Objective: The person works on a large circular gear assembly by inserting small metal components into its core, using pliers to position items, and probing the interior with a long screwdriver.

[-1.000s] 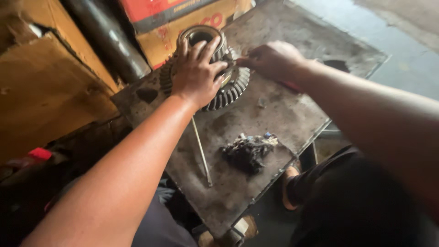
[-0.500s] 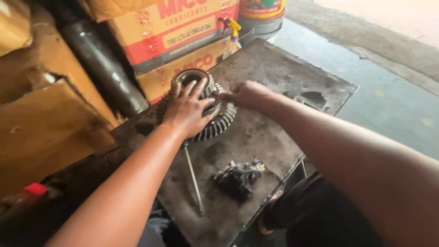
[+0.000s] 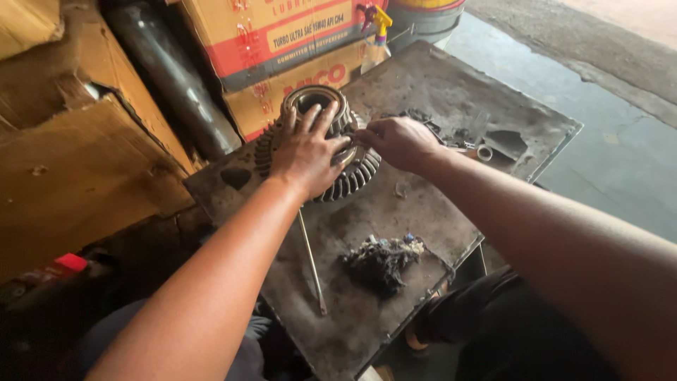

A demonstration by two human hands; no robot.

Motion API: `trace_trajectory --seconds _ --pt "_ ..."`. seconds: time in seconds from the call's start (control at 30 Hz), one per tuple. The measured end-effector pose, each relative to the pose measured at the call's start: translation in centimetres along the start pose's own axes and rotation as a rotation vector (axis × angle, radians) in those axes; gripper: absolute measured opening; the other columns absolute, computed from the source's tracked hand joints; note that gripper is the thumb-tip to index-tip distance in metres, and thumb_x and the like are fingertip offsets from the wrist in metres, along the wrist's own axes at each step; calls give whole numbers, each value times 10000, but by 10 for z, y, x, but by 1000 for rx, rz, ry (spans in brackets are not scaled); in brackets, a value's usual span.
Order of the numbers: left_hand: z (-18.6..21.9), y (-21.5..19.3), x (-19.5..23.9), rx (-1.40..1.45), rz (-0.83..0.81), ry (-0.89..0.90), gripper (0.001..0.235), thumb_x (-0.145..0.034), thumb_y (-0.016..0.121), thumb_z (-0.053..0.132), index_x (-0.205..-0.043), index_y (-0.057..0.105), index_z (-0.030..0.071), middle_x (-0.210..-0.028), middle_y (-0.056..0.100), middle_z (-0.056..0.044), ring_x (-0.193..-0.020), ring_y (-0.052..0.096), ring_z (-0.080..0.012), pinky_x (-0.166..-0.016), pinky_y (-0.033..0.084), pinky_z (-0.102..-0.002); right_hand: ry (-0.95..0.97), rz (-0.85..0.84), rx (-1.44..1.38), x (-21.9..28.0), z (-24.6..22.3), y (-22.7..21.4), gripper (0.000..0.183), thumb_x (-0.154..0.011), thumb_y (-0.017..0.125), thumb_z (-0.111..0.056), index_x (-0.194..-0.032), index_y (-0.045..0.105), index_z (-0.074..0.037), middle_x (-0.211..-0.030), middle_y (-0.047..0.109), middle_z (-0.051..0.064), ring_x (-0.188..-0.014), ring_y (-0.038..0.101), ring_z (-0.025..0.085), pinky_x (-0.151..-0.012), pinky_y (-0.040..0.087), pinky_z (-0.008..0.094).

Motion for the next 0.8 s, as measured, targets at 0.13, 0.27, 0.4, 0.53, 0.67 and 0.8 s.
trace_trajectory --seconds 0.13,0.27,0.4,0.53,0.67,0.8 --pt "1 -3 8 47 169 31 425 -885 698 462 -1243 736 236 -1624 346 -140 -1472 309 -376 -1232 84 -620 -9 1 -7 8 -9 3 426 -1001 533 -529 -991 767 -173 -910 736 136 -864 682 390 -770 523 510" --pt "6 -4 16 88 331 28 368 -909 727 436 -1145 779 158 -1564 443 -152 -1418 385 -379 -1226 139 -636 -80 85 -59 13 -16 -4 425 -1000 543 -515 -967 753 -147 -884 722 155 -827 675 407 -738 526 517" --pt "7 -10 19 99 463 58 329 -899 754 371 -1109 789 120 -1546 492 -144 -1388 433 -360 -1230 189 -614 -56 66 -1 10 -13 -4 442 -1020 554 -512 -945 736 -117 -843 707 174 -815 665 418 -727 509 537" --pt "4 -10 23 150 462 55 298 -892 766 331 -1119 790 138 -1543 491 -129 -1394 434 -358 -1235 198 -597 -60 49 13 11 -19 -1 436 -997 571 -514 -955 736 -112 -829 705 174 -799 666 421 -715 509 540" --pt "1 -12 19 185 455 49 281 -871 786 301 -1103 791 143 -1542 493 -123 -1394 423 -357 -1236 207 -586 -51 22 9 7 -16 0 431 -955 607 -515 -970 739 -104 -842 712 177 -794 674 421 -735 526 522" --pt "4 -9 22 158 441 16 284 -837 809 296 -1086 797 159 -1531 491 -117 -1385 420 -344 -1231 180 -602 -86 37 -44 13 -12 8 393 -955 619 -487 -1018 765 -127 -918 729 172 -854 686 401 -779 526 511"
Point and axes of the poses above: each hand's wrist, its own x-axis away from the middle knuckle, its own y-axis out of the palm, z = x × y, the point moved 10 cm from there along -x, towards the middle knuckle
